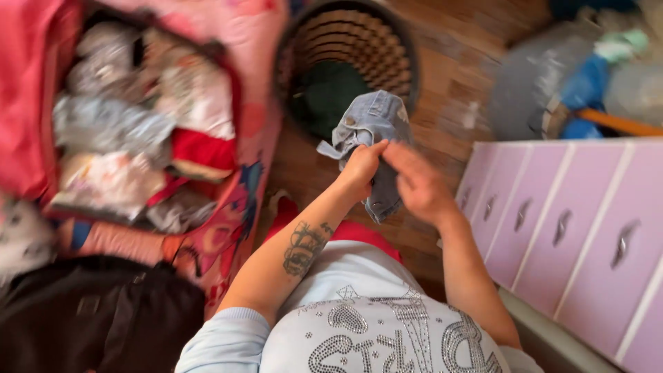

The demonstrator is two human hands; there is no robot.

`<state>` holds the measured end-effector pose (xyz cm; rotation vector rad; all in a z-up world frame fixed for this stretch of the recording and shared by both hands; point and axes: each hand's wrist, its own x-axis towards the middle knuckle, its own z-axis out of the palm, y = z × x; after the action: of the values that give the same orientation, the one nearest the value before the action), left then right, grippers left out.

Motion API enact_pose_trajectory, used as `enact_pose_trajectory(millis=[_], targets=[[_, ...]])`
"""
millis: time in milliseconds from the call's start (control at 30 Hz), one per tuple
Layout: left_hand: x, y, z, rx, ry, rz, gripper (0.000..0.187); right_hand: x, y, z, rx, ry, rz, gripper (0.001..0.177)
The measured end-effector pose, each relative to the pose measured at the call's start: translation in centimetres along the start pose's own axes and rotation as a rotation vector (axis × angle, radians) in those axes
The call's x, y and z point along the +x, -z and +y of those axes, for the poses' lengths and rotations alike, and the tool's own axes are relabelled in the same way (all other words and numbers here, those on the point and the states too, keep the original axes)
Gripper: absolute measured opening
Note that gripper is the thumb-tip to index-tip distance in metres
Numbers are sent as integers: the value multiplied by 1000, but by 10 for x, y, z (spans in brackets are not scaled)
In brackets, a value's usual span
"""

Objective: The person is packing various items of clothing from a laundry basket into a red suitcase on a bed.

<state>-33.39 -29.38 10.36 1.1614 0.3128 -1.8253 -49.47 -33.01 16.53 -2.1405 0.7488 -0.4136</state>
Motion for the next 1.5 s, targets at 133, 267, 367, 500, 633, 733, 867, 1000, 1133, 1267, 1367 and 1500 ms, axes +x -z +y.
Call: enact_pose_trajectory(millis=[133, 267, 367, 500, 633, 733, 867, 1000, 1133, 1267, 1367, 1500], targets=[[41, -42, -47, 56, 17, -65, 44, -74, 45, 28, -434, -331, -79, 41], [47, -72, -70, 195, 29, 15, 50, -104, 75, 30, -510, -662, -84, 36], [40, -90, -74, 178, 15, -2, 52, -114, 80, 44, -217, -519, -54, 64], [44, -80, -76, 163, -46, -30, 49, -101, 77, 50, -640, -955, -482, 51], [44, -59, -76, 366, -109, 90, 43, -98, 60, 79, -276, -647, -100, 68], [29, -51, -64, 405, -140, -48, 36, -64, 45, 64, 252, -471, -2, 83], [26, -24, -48, 470, -314, -96, 25, -25, 25, 45, 368, -455, 15, 76], [-8, -6, -15, 628, -550, 30, 19, -12, -11, 74, 408, -501, -71, 27], [-12, 42, 20, 630, -596, 220, 17, 11, -37, 98, 644, -530, -14, 11], [-24, 92, 50, 892, -672, 367, 22, 38, -35, 90, 1105, -754, 65, 8], [-42, 107, 74, 883, -775, 375, 23, 59, -37, 78, 1332, -744, 86, 9], [-68, 119, 100, 1086, -709, 643, 33, 86, -43, 46, 1369, -698, 94, 6]])
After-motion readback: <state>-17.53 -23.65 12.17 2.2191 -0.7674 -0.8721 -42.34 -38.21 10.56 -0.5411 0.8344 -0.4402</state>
